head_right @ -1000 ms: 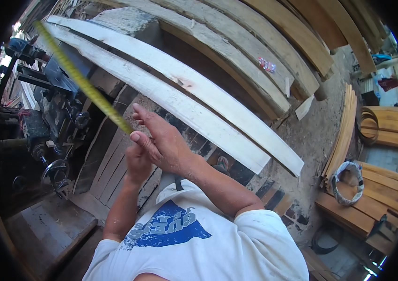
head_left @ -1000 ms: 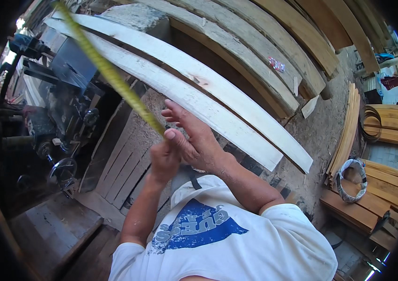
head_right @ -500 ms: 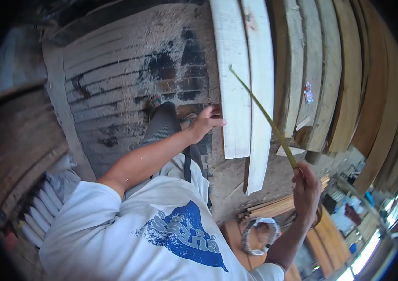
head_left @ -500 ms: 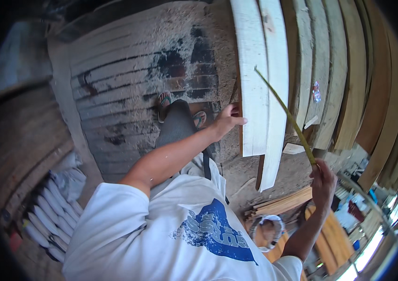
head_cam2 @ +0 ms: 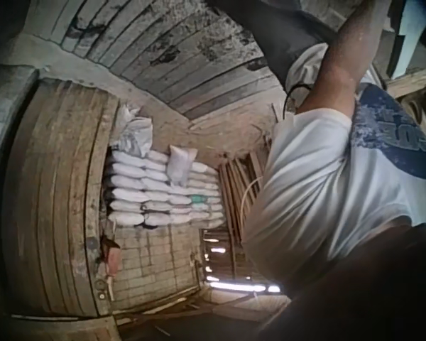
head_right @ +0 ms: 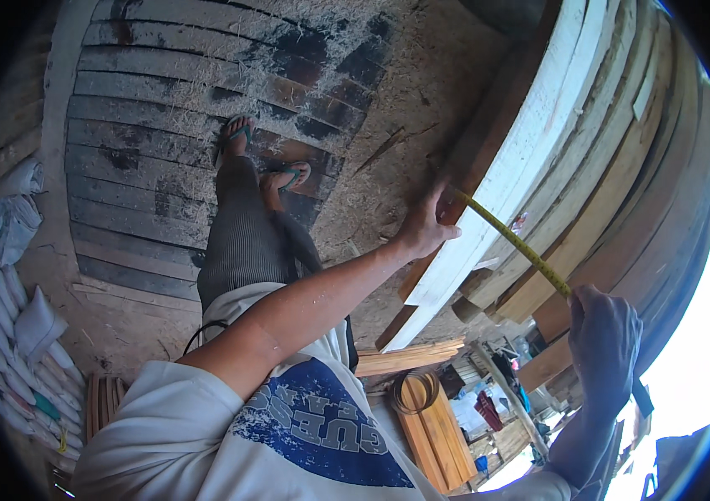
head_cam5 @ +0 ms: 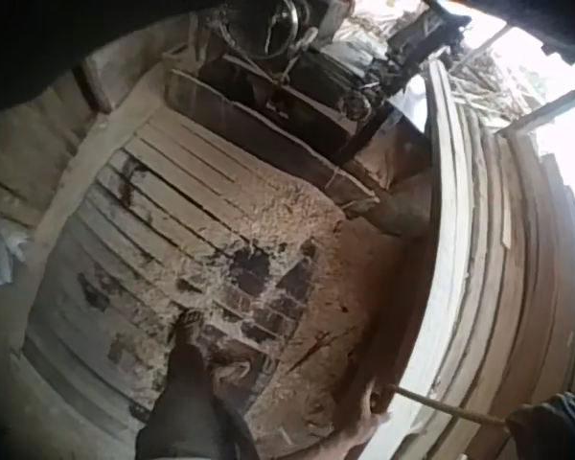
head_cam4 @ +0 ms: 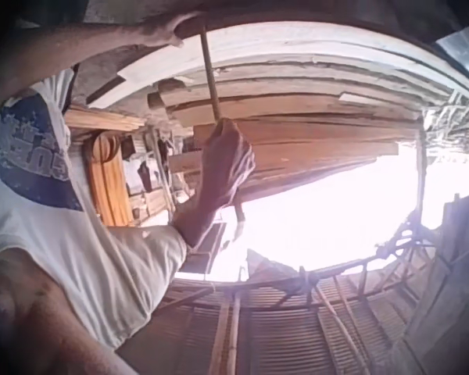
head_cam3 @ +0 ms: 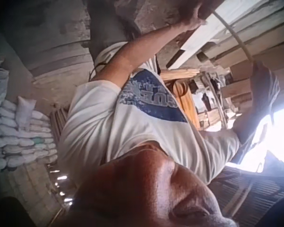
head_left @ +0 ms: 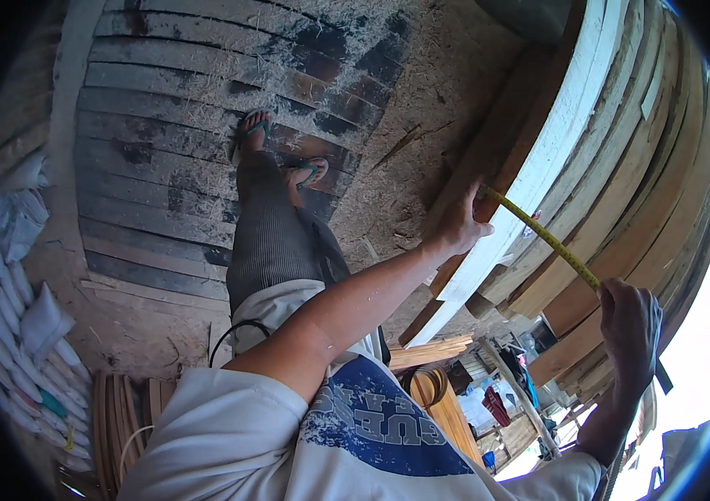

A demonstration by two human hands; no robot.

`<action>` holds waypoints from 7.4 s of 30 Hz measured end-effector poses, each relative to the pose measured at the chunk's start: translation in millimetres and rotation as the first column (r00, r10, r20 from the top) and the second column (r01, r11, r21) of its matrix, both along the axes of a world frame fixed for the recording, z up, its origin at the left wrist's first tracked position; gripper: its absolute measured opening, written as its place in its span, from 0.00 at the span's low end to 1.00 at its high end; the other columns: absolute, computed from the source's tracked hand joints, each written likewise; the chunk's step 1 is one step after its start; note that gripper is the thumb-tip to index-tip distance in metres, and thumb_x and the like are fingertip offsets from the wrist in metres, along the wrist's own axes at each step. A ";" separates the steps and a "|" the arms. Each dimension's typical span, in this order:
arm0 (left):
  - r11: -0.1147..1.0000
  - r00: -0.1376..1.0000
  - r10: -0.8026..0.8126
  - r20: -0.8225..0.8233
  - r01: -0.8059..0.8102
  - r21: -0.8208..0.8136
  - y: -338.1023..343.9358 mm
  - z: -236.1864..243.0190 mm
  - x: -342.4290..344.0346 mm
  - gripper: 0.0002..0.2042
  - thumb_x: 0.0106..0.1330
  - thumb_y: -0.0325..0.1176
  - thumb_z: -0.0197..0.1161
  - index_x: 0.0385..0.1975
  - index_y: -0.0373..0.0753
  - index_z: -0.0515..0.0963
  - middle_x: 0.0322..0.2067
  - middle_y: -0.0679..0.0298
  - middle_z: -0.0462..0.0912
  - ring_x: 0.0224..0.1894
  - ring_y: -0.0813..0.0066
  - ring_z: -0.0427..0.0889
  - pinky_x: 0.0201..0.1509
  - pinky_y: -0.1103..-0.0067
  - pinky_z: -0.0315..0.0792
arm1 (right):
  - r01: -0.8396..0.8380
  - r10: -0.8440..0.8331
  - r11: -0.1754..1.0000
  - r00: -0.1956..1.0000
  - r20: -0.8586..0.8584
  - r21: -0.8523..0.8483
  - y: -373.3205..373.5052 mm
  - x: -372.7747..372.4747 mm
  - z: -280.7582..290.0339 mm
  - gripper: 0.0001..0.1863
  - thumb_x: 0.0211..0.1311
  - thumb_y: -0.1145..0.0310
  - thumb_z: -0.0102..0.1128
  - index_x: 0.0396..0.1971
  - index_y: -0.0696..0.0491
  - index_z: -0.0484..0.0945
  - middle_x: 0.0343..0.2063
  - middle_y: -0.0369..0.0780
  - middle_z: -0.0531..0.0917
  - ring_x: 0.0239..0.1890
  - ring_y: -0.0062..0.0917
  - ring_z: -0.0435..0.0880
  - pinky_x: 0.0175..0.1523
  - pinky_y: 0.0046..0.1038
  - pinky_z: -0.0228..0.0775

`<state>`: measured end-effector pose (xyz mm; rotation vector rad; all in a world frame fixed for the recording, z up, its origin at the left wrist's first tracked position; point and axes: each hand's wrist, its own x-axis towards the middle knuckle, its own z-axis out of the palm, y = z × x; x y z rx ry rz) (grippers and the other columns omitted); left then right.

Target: The person measures a length of lumber with a tape measure, adjusts the settings on a jointer machine, and then passes the lumber through the machine multiple times.

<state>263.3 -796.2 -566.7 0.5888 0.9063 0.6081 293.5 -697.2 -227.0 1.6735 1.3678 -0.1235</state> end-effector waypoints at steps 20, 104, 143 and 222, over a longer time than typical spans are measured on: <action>0.976 0.980 -0.191 -0.052 0.196 0.100 10.8 -7.6 3.5 0.34 0.50 0.31 0.71 0.60 0.31 0.69 0.45 0.44 0.78 0.50 0.54 0.78 0.57 0.71 0.72 | 0.167 -0.156 0.984 0.972 0.173 -0.053 12.1 12.2 6.4 0.05 0.60 0.74 0.60 0.29 0.57 0.83 0.19 0.46 0.81 0.19 0.36 0.78 0.31 0.35 0.69; 0.820 0.906 0.408 0.109 -0.416 0.392 497.5 195.5 -246.1 0.09 0.64 0.29 0.65 0.40 0.39 0.74 0.33 0.67 0.81 0.35 0.81 0.80 0.40 0.85 0.73 | -0.428 0.816 -0.186 0.434 0.382 0.884 685.9 -258.8 326.0 0.13 0.62 0.68 0.54 0.43 0.53 0.84 0.46 0.47 0.84 0.49 0.37 0.84 0.50 0.39 0.77; 0.284 0.801 0.449 -0.395 0.291 0.914 706.2 47.8 -26.3 0.06 0.66 0.29 0.62 0.30 0.34 0.75 0.27 0.60 0.80 0.30 0.75 0.78 0.36 0.77 0.73 | 0.690 0.524 -0.563 -0.128 -0.842 -0.456 682.5 -9.6 -539.1 0.11 0.62 0.64 0.52 0.28 0.56 0.75 0.20 0.41 0.77 0.23 0.34 0.75 0.31 0.35 0.70; 0.975 0.907 -0.110 -0.407 0.178 0.132 -190.7 -12.0 -143.2 0.32 0.60 0.63 0.61 0.42 0.34 0.81 0.37 0.51 0.85 0.39 0.62 0.85 0.44 0.72 0.75 | 0.949 0.158 0.312 -0.013 -0.987 0.037 -279.0 -11.5 -343.7 0.34 0.73 0.46 0.44 0.65 0.59 0.61 0.56 0.54 0.76 0.59 0.41 0.74 0.64 0.34 0.62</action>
